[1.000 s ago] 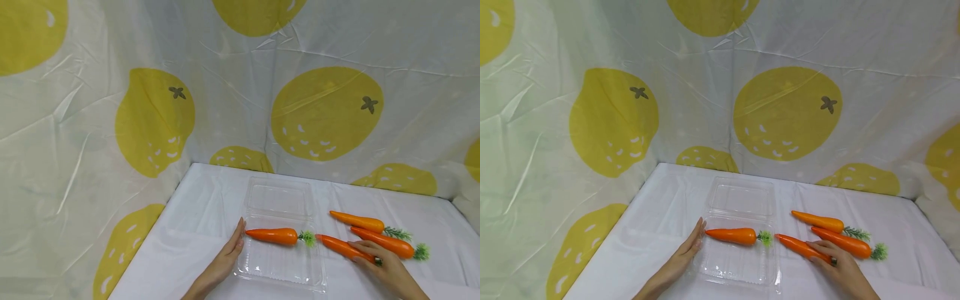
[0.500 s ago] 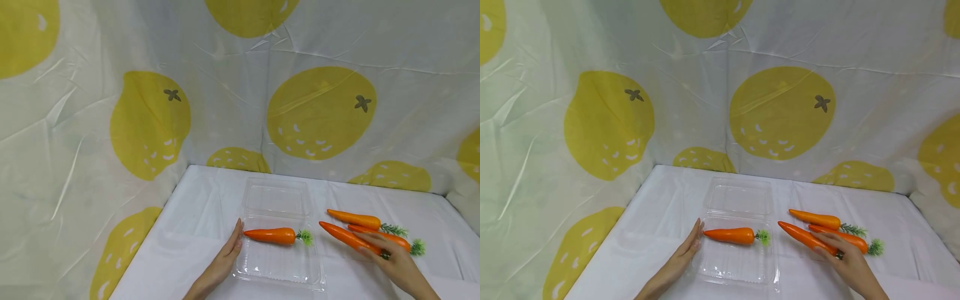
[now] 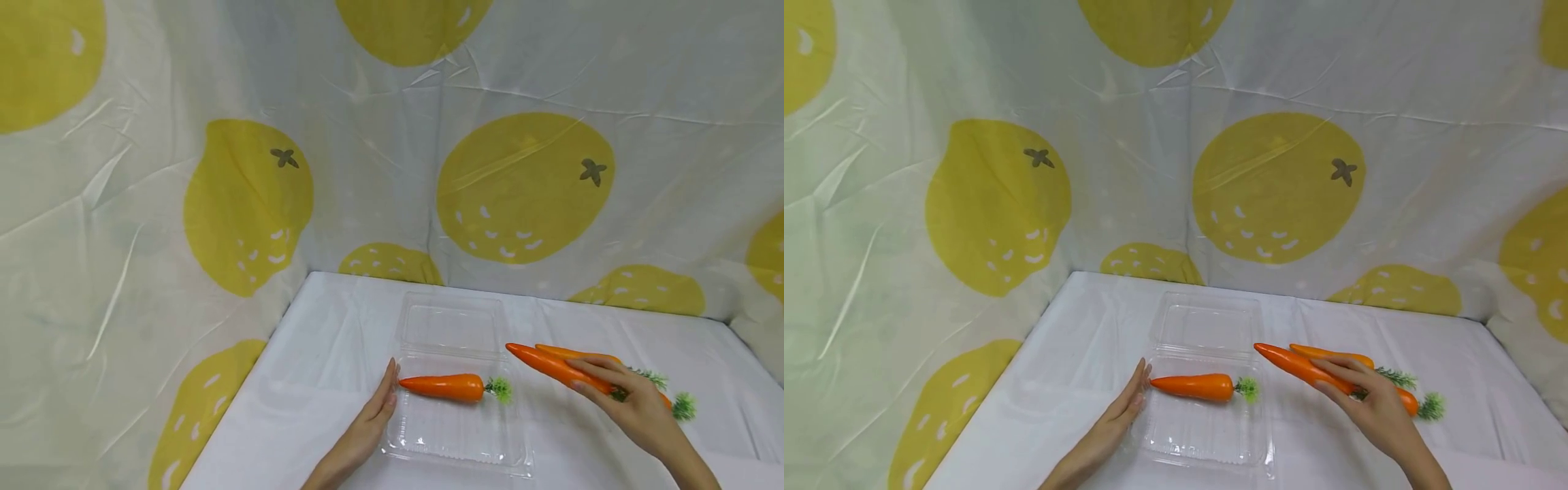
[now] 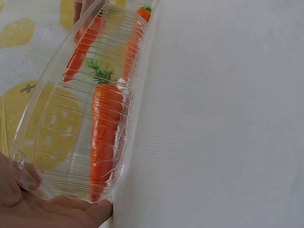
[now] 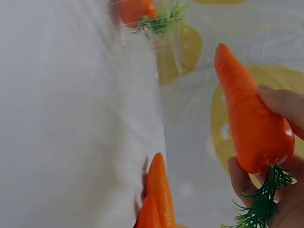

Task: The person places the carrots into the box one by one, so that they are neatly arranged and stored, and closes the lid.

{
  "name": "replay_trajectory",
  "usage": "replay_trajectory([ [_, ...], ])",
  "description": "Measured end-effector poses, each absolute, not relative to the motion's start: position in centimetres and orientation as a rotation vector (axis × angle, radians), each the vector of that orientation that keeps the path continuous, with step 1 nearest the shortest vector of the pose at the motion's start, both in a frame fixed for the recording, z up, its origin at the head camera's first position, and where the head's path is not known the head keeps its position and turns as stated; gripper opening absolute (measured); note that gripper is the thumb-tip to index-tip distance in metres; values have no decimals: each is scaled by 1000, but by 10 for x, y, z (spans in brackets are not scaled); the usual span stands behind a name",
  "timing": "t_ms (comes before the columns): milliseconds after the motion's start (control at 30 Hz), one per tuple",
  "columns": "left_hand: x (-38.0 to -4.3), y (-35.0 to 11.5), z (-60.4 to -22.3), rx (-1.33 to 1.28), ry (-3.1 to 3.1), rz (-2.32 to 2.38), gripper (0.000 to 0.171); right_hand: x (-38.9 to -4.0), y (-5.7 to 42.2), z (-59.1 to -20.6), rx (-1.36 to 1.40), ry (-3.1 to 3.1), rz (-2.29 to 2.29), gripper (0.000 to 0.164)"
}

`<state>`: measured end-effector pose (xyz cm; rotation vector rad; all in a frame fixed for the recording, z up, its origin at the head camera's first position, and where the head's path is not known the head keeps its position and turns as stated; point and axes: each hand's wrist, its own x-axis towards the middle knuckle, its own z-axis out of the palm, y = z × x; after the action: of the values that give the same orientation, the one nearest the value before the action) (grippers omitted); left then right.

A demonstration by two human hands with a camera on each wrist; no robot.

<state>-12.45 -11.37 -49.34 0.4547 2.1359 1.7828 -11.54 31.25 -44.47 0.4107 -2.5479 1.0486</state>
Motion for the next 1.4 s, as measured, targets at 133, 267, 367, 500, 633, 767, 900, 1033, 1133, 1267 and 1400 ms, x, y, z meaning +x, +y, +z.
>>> replay_trajectory([
  [133,-125,-113,-494,457,2135,1790,63,-120,300,-438,407,-2565,1095,39],
  [267,-125,-113,-494,458,2127,1799,64,-124,286,-433,426,-2592,1147,37],
  [367,-125,-112,-494,456,2128,1803,64,-128,276,-430,421,-2610,1170,36],
  [500,-125,-111,-494,454,2128,1802,63,-133,264,-428,424,-2628,1208,34],
  [633,-124,-110,-495,452,2125,1805,63,-135,252,-430,449,-2654,1234,33],
  [767,-123,-110,-495,443,2126,1804,63,-137,239,-433,455,-2678,1246,33],
  [900,-123,-109,-495,434,2130,1792,62,-136,228,-437,464,-2675,1297,31],
  [1033,-124,-109,-494,438,2144,1769,62,-136,220,-442,482,-2668,1321,31],
  [1133,-125,-110,-493,444,2162,1762,62,-136,213,-446,521,-2657,1355,31],
  [1267,-125,-112,-493,447,2177,1776,62,-137,204,-449,601,-2615,1406,31],
  [1400,-124,-113,-493,449,2174,1790,62,-137,197,-451,658,-2585,1409,31],
])
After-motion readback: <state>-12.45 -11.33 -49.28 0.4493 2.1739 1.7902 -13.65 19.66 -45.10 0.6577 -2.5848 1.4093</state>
